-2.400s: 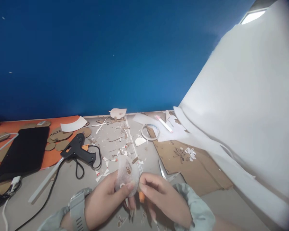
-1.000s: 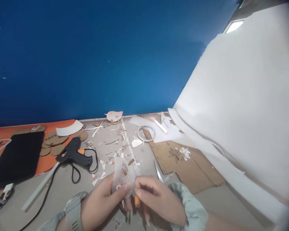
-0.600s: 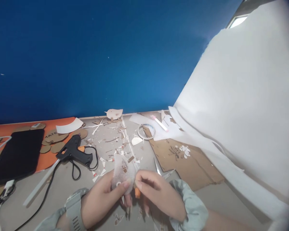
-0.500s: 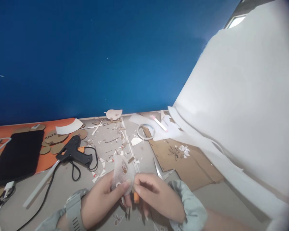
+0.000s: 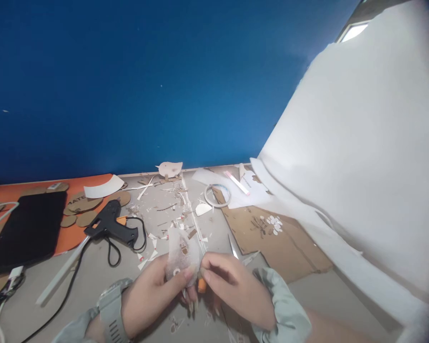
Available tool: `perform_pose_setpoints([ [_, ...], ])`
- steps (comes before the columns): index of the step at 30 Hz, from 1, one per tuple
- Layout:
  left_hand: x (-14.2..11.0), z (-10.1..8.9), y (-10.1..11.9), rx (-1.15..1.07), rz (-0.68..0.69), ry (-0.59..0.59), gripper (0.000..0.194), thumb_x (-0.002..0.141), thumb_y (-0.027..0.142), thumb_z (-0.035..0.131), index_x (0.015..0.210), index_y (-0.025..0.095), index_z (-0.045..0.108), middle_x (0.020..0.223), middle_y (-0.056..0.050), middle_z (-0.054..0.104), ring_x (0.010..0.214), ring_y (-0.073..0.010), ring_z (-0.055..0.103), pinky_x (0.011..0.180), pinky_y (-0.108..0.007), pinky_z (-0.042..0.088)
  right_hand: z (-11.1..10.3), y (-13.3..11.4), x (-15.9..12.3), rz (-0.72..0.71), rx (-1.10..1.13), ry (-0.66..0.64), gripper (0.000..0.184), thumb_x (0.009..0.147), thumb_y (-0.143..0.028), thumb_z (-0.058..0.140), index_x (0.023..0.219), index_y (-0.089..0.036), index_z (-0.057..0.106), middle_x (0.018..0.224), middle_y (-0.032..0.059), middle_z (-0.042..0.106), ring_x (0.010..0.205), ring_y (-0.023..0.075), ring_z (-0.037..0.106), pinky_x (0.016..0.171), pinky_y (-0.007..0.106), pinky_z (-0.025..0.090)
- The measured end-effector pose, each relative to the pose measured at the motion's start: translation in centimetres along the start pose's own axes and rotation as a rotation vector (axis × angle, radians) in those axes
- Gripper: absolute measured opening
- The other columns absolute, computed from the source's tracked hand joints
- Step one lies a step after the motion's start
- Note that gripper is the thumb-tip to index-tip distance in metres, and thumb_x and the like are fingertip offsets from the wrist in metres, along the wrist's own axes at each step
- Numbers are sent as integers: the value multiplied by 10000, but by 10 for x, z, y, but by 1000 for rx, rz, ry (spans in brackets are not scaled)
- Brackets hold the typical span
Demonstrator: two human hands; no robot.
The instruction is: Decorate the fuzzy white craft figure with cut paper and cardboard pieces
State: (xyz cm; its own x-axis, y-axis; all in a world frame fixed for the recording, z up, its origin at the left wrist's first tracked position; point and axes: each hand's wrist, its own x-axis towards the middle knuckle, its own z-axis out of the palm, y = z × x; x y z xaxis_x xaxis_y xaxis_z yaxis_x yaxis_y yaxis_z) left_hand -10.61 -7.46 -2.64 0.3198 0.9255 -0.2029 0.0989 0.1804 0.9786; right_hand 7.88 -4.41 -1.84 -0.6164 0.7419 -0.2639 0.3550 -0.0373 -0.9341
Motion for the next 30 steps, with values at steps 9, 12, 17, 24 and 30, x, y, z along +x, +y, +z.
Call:
perform_pose_setpoints([
  [9, 1, 0, 5, 152, -20, -21, 339, 873, 370, 456, 664, 152, 611, 626, -39, 678, 600, -145, 624, 615, -231, 495, 0, -2, 1, -72, -152, 18, 239, 906, -243, 414, 681, -182, 467, 690, -9, 592, 573, 89, 514, 542, 198, 387],
  [12, 1, -1, 6, 157, -2, -28, 358, 875, 383, 441, 652, 154, 602, 619, -41, 671, 583, -144, 618, 603, -233, 496, 0, -1, 1, -60, -153, 28, 222, 910, -257, 416, 701, -189, 445, 706, -14, 585, 570, 87, 500, 533, 202, 374],
  [17, 1, -3, 4, 144, 7, -55, 420, 882, 424, 427, 629, 146, 613, 598, -42, 657, 580, -142, 609, 603, -230, 494, 0, -3, 2, -86, -164, 69, 234, 929, -307, 405, 734, -191, 467, 690, -23, 545, 608, 93, 496, 589, 213, 387],
  [24, 2, -5, 3, 95, -5, -85, 484, 883, 473, 416, 617, 130, 632, 576, -36, 636, 527, -111, 560, 561, -202, 470, -2, -1, 1, -110, -108, 2, 262, 948, -383, 374, 795, -199, 481, 694, -32, 509, 578, 83, 508, 596, 211, 409],
  [30, 1, -7, 2, 71, 20, -113, 511, 884, 487, 414, 604, 127, 644, 559, -34, 623, 515, -107, 546, 559, -202, 463, -1, -3, 0, -159, -144, 27, 253, 948, -356, 376, 781, -197, 480, 682, -33, 494, 599, 87, 499, 630, 215, 411],
])
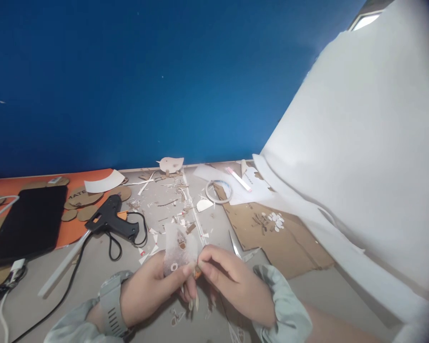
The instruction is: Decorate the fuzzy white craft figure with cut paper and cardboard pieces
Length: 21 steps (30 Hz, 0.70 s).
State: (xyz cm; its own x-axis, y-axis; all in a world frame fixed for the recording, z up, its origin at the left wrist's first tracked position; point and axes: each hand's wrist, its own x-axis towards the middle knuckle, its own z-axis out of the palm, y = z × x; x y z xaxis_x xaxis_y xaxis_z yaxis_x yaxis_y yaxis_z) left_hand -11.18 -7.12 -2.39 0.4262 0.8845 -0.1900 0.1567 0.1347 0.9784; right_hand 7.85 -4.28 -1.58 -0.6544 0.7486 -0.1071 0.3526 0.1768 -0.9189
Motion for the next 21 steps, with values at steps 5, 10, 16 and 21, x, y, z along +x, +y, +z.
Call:
perform_pose_setpoints([
  [5, -1, 1, 3, 20, -4, -1, 497, 876, 491, 430, 604, 131, 638, 571, -41, 629, 547, -122, 569, 589, -216, 477, 0, -4, 1, 42, 36, -10, 224, 921, -333, 421, 767, -182, 481, 697, -17, 535, 568, 87, 502, 568, 210, 410],
  [10, 1, 4, 1, -115, -45, 55, 451, 854, 493, 479, 624, 133, 625, 581, -36, 629, 548, -127, 586, 569, -220, 487, 2, -2, 1, 127, 144, -32, 271, 927, -372, 407, 751, -177, 476, 706, -10, 558, 535, 79, 502, 516, 196, 417],
  [16, 0, 10, -4, -264, -77, 99, 448, 880, 468, 450, 609, 145, 600, 558, -25, 624, 536, -127, 598, 556, -219, 489, 2, -1, 0, 158, 216, -36, 289, 924, -399, 415, 755, -174, 479, 673, -15, 563, 507, 70, 479, 497, 192, 398],
  [21, 0, 10, -1, -205, -107, 111, 487, 875, 495, 442, 589, 138, 609, 554, -44, 642, 530, -129, 586, 552, -219, 479, 2, 1, 0, 176, 240, -50, 307, 916, -425, 426, 755, -174, 494, 635, -22, 544, 499, 74, 469, 487, 190, 387],
])
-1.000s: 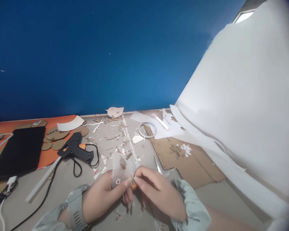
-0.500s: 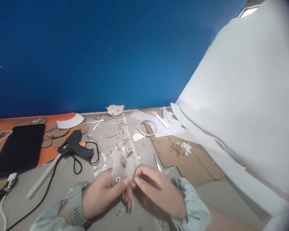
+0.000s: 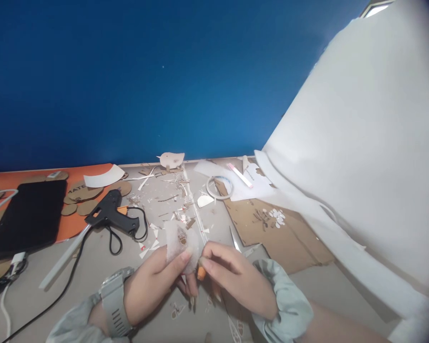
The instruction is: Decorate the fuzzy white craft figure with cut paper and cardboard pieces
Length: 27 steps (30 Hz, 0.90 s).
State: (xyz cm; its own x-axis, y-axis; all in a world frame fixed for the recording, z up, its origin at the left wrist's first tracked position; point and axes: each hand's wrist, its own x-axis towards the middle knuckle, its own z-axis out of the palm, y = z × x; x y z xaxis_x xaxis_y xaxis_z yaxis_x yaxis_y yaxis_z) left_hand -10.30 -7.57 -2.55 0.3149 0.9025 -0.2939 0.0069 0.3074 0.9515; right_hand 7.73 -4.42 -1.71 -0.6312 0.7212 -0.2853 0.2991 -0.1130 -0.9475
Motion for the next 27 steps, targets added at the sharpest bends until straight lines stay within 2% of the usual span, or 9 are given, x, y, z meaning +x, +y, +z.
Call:
perform_pose_setpoints([
  [10, -1, -1, 2, 5, -4, -6, 477, 878, 477, 448, 581, 142, 613, 537, -26, 623, 500, -120, 564, 542, -222, 472, 0, 1, -1, -16, -1, -6, 308, 918, -417, 429, 738, -176, 498, 603, -30, 514, 490, 75, 479, 472, 183, 373],
  [20, -1, 0, 1, 31, 21, 3, 411, 890, 426, 437, 616, 168, 602, 546, -3, 636, 544, -128, 600, 582, -220, 487, 5, 6, 0, -18, 76, -24, 286, 925, -387, 409, 743, -179, 484, 699, 0, 622, 427, 54, 408, 422, 178, 338],
  [27, -1, 0, 0, 88, 25, 15, 395, 897, 406, 422, 621, 177, 589, 545, 2, 636, 541, -128, 600, 577, -222, 486, 5, 8, 1, -1, 124, -9, 288, 918, -392, 429, 748, -168, 495, 703, 2, 616, 437, 49, 427, 434, 172, 360],
])
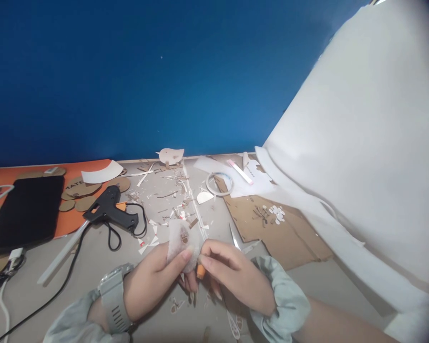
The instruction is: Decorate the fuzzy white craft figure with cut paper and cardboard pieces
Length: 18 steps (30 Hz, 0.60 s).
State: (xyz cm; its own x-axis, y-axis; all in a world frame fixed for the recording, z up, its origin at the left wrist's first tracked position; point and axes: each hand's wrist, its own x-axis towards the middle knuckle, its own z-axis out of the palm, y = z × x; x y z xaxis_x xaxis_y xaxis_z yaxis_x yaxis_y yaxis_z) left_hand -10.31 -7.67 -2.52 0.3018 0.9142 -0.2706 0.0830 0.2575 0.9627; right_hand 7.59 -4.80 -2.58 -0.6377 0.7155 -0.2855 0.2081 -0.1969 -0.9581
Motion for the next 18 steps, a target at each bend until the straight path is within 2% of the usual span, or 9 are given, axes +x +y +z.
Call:
perform_pose_setpoints([
  [11, 1, 0, -2, 21, 11, 8, 414, 889, 421, 422, 598, 177, 586, 549, -9, 638, 530, -130, 594, 569, -221, 489, 0, -3, 0, 21, -56, 10, 288, 922, -386, 429, 733, -177, 489, 689, -11, 617, 433, 49, 431, 434, 172, 350],
  [18, 0, 0, 0, 90, 40, 15, 416, 908, 370, 391, 599, 178, 593, 549, -7, 649, 548, -129, 609, 590, -212, 493, 2, -4, -1, 32, -57, 40, 283, 908, -386, 450, 721, -176, 481, 707, -18, 605, 399, 33, 412, 392, 158, 329],
])
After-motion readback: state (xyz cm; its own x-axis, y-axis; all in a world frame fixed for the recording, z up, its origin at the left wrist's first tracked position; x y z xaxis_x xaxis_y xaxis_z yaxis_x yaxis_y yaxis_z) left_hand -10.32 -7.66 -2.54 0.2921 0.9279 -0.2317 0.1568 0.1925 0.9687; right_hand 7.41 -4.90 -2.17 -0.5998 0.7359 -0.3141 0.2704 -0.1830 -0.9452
